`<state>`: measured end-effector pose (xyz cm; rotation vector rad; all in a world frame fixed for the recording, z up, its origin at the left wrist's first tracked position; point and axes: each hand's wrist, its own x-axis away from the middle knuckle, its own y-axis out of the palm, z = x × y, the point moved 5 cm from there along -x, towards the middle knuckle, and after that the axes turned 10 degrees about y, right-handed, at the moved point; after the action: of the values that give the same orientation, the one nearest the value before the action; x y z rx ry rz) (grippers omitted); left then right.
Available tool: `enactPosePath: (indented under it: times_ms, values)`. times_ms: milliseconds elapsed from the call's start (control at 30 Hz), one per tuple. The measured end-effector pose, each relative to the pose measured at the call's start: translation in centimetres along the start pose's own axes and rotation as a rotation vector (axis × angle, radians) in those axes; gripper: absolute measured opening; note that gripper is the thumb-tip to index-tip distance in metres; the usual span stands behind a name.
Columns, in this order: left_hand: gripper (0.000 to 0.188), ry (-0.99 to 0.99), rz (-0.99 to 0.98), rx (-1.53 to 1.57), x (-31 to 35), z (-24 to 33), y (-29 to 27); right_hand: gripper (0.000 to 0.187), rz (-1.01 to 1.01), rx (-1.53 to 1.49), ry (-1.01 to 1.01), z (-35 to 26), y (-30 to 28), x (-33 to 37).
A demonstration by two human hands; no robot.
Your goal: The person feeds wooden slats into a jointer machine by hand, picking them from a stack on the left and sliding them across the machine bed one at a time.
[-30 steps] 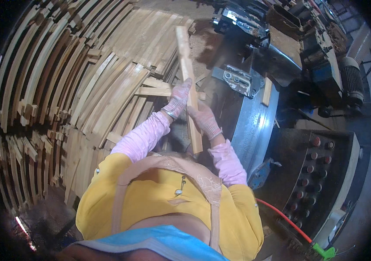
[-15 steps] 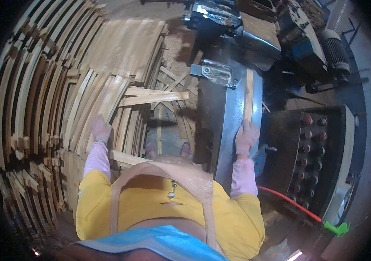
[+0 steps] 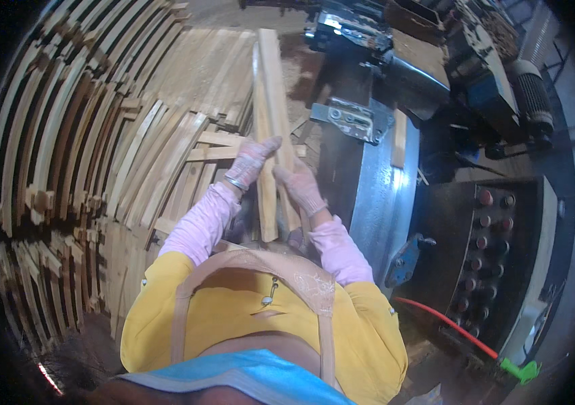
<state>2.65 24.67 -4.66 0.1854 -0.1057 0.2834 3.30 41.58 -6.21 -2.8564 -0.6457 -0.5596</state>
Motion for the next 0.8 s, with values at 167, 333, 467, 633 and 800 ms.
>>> enactPosePath:
  times_ms: [167,333,467,633,800]
  values:
    - [0.032,-0.246,-0.086,0.144,-0.8,-5.3,2.4,0.049,0.486,-0.147,0.151,1.8,-13.5,9.9]
    - [0.028,-0.285,0.111,0.046,-0.7,-9.1,-3.8,0.038,0.921,1.237,0.066,6.6,-19.7,19.6]
    - [0.034,-0.248,0.228,-0.089,0.4,-9.8,-6.7,0.034,0.930,1.391,-0.064,5.7,-22.4,11.1]
    - [0.029,-0.299,0.274,0.054,1.4,-8.0,-6.8,0.035,0.963,1.412,-0.026,1.4,-26.7,-1.7]
    - [0.036,-0.223,0.333,0.316,-0.9,-5.9,-4.3,0.036,0.442,0.413,-0.330,-3.3,-10.9,-3.5]
